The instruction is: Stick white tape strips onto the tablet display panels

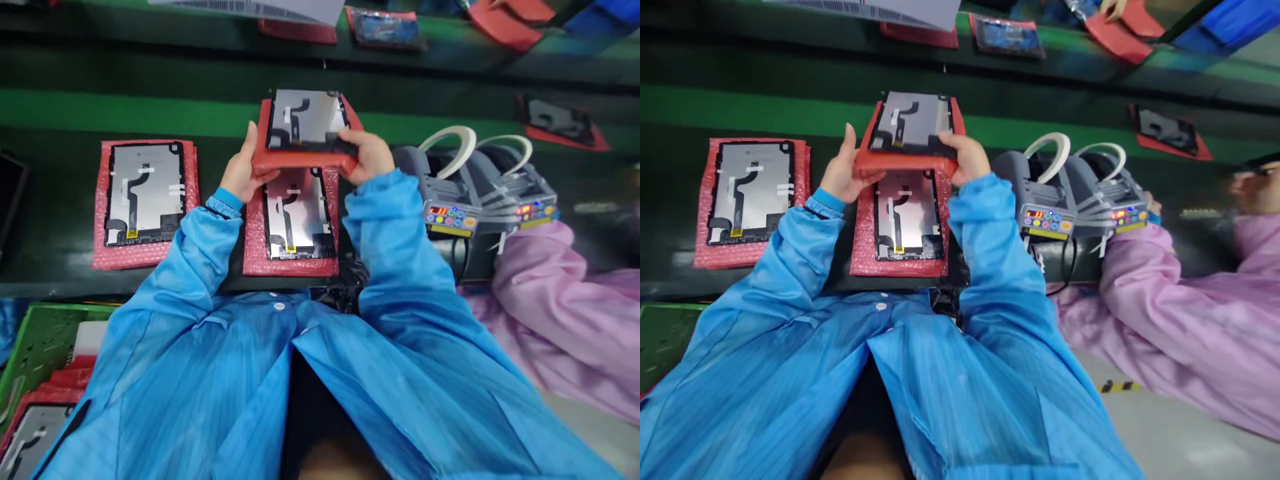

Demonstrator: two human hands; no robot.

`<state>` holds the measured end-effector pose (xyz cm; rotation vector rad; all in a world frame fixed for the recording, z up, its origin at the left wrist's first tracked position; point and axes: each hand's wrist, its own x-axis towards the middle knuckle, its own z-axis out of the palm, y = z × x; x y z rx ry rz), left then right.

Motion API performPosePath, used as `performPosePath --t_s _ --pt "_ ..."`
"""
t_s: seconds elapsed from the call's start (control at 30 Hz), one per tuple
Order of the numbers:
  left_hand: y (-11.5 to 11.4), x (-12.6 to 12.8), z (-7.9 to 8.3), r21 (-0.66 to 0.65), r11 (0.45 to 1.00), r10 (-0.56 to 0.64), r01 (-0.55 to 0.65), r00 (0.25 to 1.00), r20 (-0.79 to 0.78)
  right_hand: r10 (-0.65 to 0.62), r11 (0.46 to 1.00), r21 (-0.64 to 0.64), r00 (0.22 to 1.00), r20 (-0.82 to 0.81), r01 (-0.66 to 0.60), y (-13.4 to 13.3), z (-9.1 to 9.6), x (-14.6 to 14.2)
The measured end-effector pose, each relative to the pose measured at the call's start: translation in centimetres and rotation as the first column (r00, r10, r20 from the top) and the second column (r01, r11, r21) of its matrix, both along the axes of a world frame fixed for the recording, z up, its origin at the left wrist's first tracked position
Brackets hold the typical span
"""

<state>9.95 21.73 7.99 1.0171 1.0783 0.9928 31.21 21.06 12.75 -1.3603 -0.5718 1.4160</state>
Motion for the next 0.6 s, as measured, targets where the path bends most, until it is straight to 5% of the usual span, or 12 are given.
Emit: performPosePath --t_s 0.13,0.27,0.33,0.4,0.47,0.53,0.6 --pt "-6.1 -1.0 0.7 0.155 0.978 -0.103 0.137 0.973 -0.206 0.061 0.993 0.104 0.998 0.012 -0.062 -10.4 -2.3 -0.1" --pt "-11.2 -2.2 -0.2 0.224 0.944 -0.069 0.243 0.807 -0.587 0.134 0.986 0.070 0.970 0.201 -0.151 -14.6 -4.9 0.2" --pt "-12.1 -2.5 -0.5 0.200 0.934 -0.051 0.297 0.664 -0.746 0.178 0.980 -0.005 0.859 0.480 -0.200 -14.9 -5.5 0.5" --pt "-12.2 -2.7 -0.7 0.195 0.920 -0.044 0.339 0.585 -0.810 0.176 0.981 -0.075 0.652 0.737 -0.180 -15.2 -5.7 0.9" --pt "-12.1 -3.2 -1.0 0.233 0.892 -0.040 0.389 0.579 -0.814 0.096 0.995 -0.061 0.548 0.831 -0.081 -16.2 -5.6 1.8" --pt "-11.7 -4.1 -0.9 0.270 0.847 -0.040 0.458 0.561 -0.827 -0.081 0.993 0.010 0.627 0.775 0.116 -17.6 -5.6 3.0" --pt "-10.9 -5.2 -0.2 0.277 0.781 -0.037 0.559 0.485 -0.874 -0.334 0.921 0.059 0.707 0.623 0.384 -19.0 -5.7 4.5"
